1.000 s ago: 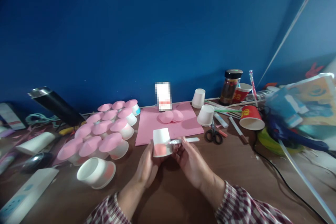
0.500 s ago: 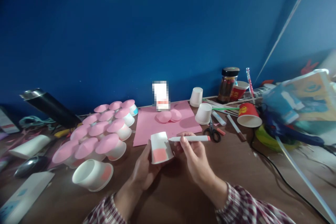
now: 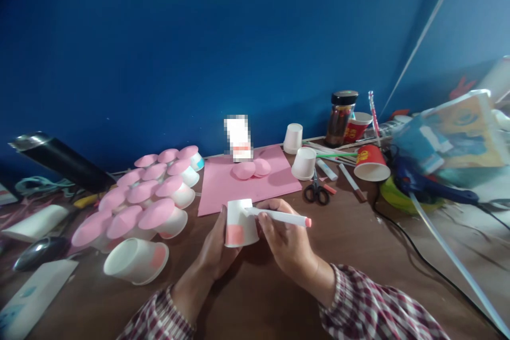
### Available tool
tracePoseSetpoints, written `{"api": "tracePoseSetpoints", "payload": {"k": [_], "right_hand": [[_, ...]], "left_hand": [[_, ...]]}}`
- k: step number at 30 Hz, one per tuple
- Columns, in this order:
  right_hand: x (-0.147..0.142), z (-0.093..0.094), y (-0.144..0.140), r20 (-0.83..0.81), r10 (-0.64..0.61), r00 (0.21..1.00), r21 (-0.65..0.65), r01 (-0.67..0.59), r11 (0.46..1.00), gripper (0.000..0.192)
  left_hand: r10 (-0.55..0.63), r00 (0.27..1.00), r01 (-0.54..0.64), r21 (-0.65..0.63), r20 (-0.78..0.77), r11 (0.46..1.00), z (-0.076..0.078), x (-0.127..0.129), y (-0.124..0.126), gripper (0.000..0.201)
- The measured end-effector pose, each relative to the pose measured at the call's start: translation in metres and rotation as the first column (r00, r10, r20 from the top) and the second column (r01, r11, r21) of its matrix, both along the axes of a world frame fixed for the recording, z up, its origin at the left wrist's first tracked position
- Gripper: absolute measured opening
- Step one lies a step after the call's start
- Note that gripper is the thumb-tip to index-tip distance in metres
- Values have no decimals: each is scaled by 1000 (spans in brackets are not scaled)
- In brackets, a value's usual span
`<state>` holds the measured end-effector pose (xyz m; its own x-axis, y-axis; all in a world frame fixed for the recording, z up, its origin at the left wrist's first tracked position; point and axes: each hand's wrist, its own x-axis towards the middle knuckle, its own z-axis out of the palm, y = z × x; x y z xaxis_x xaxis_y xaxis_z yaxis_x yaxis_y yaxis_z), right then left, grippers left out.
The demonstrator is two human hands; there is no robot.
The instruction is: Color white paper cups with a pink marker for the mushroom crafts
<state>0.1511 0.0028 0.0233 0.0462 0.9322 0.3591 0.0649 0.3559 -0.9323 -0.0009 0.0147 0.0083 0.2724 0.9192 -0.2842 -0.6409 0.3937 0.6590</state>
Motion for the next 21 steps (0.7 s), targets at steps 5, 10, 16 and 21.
{"api": "tracePoseSetpoints", "payload": {"k": [5,10,16,21], "right_hand": [[2,-4,2,23,3,1000,6,-3,1000,10],[3,-6,4,57,2,998,13,-3,1000,9],[3,-7,4,81,-4,997,15,2,1000,9],[3,-8,4,43,-1,999,-6,2,1000,10]], "left_hand": [[27,999,-28,-22,-22,999,0,1,0,49],[19,1000,-19,-8,-18,1000,-2,0,0,50],[14,1000,-14,-6,-28,1000,-3,0,-1,49],[9,999,-10,-11,-39,1000,-4,-1,-1,51]]}}
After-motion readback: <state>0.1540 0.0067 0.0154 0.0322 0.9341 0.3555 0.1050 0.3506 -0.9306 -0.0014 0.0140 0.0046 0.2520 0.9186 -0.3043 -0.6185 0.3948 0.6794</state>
